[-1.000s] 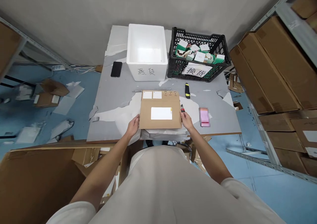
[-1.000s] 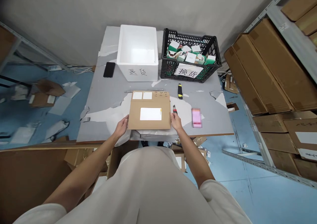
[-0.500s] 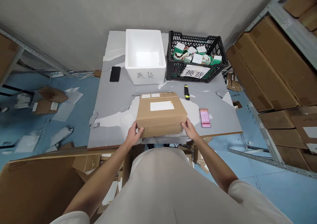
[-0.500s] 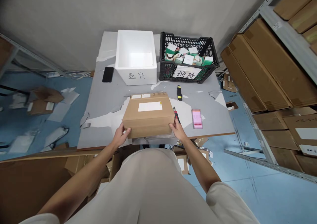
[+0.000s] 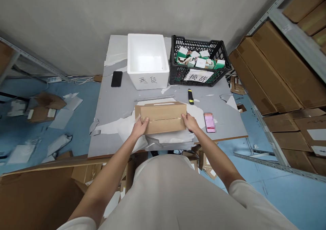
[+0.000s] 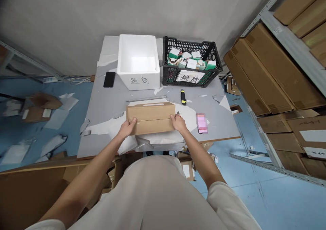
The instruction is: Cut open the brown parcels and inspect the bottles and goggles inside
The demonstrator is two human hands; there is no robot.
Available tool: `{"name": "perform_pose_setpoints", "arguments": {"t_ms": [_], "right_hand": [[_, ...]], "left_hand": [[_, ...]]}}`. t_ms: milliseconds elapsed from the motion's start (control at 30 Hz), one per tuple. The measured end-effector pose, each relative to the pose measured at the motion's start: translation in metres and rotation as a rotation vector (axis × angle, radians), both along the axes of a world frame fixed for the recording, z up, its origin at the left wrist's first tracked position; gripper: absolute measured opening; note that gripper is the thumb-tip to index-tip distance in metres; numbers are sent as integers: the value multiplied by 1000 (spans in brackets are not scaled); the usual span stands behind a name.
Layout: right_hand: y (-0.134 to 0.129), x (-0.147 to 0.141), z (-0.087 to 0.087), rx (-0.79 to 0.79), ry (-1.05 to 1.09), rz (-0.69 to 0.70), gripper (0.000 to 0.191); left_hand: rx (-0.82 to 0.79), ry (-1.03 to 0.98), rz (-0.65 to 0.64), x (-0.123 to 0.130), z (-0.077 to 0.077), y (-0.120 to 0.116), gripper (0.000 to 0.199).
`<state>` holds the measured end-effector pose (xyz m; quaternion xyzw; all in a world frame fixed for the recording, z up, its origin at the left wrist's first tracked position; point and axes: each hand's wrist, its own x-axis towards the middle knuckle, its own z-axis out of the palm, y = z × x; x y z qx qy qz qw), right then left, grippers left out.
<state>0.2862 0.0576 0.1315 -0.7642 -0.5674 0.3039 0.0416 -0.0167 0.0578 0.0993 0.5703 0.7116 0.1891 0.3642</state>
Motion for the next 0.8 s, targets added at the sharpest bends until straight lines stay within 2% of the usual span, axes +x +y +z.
{"name": "perform_pose_setpoints", "arguments": {"t_ms": [100,233,333,400,500,633,700,767,800], "right_hand": [[16,-1,-5,-18,-1,0,56],[44,-4,-11,-12,-15,-22,63],[50,-10,-16,-39,-40,-5,68],[42,-13,-19,-15,-51,7,69],[24,-12,-22,30,-42,-6,67],[11,8,-30,-89,129,-40,65],[10,22,-40,-109,186,-113,64],[7,33,-55,-72,79,-193,55],[6,37,-64,-69,-12,-214,50]], "left_hand": [[-41,52,-5,1,-5,14,66],[-120,165,6,2,-1,49,67],[-169,176,44,-1,-3,63,68],[-141,140,78,-5,-7,57,68],[-111,37,91,-13,-15,34,71],[-171,-101,92,-15,-17,1,92],[-77,-85,155,-7,-13,-11,95],[125,41,218,4,-8,-21,94],[229,121,223,10,-6,-25,86]]}}
